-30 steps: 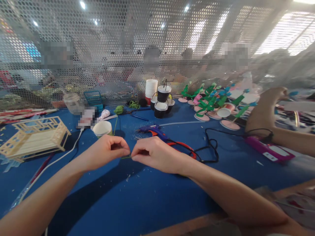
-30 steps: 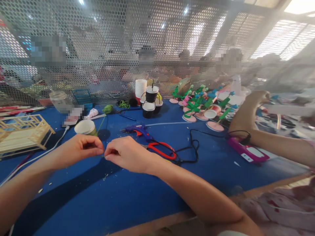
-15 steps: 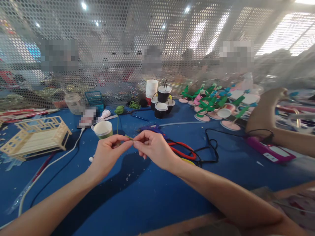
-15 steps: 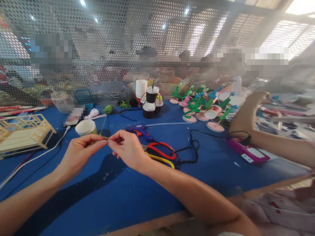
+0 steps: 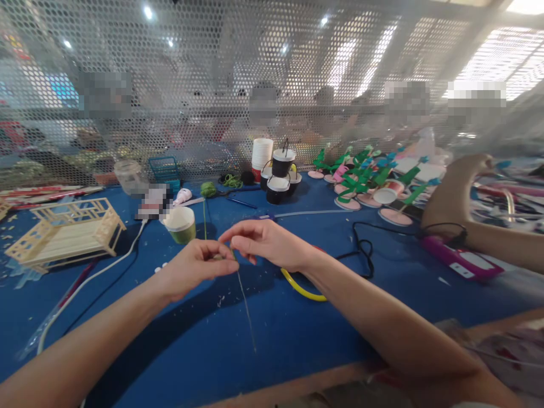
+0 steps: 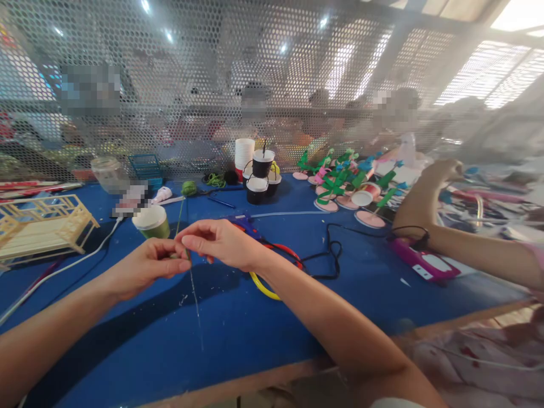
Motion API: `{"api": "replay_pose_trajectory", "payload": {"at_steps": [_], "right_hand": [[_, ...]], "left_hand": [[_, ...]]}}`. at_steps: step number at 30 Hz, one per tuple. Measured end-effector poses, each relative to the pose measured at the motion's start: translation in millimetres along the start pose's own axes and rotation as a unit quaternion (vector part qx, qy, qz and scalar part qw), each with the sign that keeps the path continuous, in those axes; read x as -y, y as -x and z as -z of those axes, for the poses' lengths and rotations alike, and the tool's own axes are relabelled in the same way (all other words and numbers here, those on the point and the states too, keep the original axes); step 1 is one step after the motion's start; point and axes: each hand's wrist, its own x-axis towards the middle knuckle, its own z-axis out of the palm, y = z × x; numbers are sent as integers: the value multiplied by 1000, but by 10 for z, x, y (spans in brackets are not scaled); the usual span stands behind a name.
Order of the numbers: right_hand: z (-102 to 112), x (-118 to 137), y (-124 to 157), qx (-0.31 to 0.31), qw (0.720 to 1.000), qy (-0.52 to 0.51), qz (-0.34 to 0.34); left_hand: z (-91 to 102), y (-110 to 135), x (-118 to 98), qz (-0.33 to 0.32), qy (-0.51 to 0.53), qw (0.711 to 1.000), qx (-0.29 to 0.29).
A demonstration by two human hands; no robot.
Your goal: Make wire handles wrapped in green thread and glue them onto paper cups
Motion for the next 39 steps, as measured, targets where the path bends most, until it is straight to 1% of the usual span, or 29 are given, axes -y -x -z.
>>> {"api": "replay_pose_trajectory", "payload": {"at_steps": [2,3,6,8,10,12,14,18,21,23,29,31,35,37,39], "right_hand": [[-11,-36,2,33,999,-28,-10],[-17,-54,6,39,999,-33,-17],[-32,-86,18,42,999,5,-25],[-49,-94,23,24,998,51,-14],[-70,-102,22,-12,995,97,-2],[-86,-117,19,-46,992,116,3],[-85,-134,15,-46,995,91,-2],[-40,-159,16,19,999,-10,-29],[-24,-167,28,39,998,-37,-33],[-37,-178,36,34,998,-36,-25],[-94,-223,36,-17,1000,-5,-8],[-96,-212,34,-15,1000,-15,-14],[-81,-142,40,23,999,-29,-33],[-69,-106,46,29,999,-8,-37],[-56,-82,54,16,999,34,-37]], "left_hand": [[-21,9,-9,16,1,999,33],[-28,10,-8,24,2,999,40],[-35,2,12,35,17,998,47],[-30,-7,35,36,41,997,48],[-24,-15,54,40,70,996,47],[-19,-20,63,41,89,994,42],[-15,-22,59,42,91,994,41],[-8,-18,43,43,86,993,69],[-12,-13,46,51,91,991,80],[-19,-14,57,60,97,990,84],[-22,-19,82,67,124,986,93],[-10,-11,82,60,125,986,92],[24,7,76,53,100,988,104],[36,5,66,59,79,990,101],[42,-3,42,58,65,992,86]]}}
